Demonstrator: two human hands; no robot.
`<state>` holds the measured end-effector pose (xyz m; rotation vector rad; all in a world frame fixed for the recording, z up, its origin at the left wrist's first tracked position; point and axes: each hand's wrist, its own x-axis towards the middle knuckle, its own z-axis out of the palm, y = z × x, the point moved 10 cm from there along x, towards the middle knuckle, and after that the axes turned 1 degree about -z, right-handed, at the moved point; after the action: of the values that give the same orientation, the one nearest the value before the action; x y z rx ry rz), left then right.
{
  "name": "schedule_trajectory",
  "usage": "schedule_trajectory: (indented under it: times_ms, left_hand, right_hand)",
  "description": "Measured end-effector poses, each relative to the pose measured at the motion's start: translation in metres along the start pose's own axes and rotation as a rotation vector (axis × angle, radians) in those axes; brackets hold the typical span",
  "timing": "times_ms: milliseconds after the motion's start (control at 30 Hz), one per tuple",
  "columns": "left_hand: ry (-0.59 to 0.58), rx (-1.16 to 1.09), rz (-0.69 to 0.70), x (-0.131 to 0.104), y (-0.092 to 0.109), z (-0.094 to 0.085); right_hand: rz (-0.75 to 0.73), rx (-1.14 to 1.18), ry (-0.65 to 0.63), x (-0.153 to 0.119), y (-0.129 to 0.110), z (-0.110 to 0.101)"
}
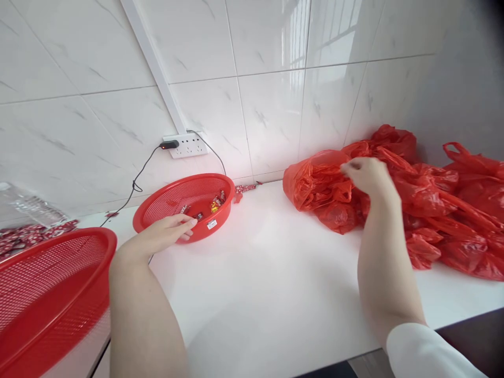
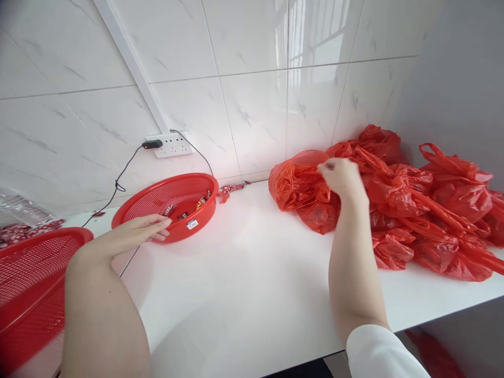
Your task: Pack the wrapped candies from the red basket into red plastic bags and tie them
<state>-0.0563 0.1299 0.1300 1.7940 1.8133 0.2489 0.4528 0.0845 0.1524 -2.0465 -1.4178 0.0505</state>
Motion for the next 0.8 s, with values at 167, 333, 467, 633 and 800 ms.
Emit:
schedule_trajectory:
  times_ms: [167,333,467,633,800]
  left_hand:
    - [-0.021,0.017,0.044,0.000,0.010,0.007]
    - [-0.021,0.026,0.040,-0.006,0.020,0.012]
    - [-0.020,0.050,0.049,-0.007,0.026,0.015]
    - [-0.031,0.093,0.114,-0.005,0.032,0.018]
    - [0.036,0.138,0.207,-0.009,0.055,0.024]
  right_hand:
    - [-0.029,-0.110,-0.424,-0.001,-0.027,0.100]
    - [-0.098,-0.130,-0.446,-0.004,-0.042,0.121]
    - [-0.296,-0.039,-0.471,-0.013,-0.079,0.117]
    - [-0.469,0.123,-0.579,-0.034,-0.120,0.129]
    - [-0.378,0.055,-0.284,-0.023,-0.122,0.136]
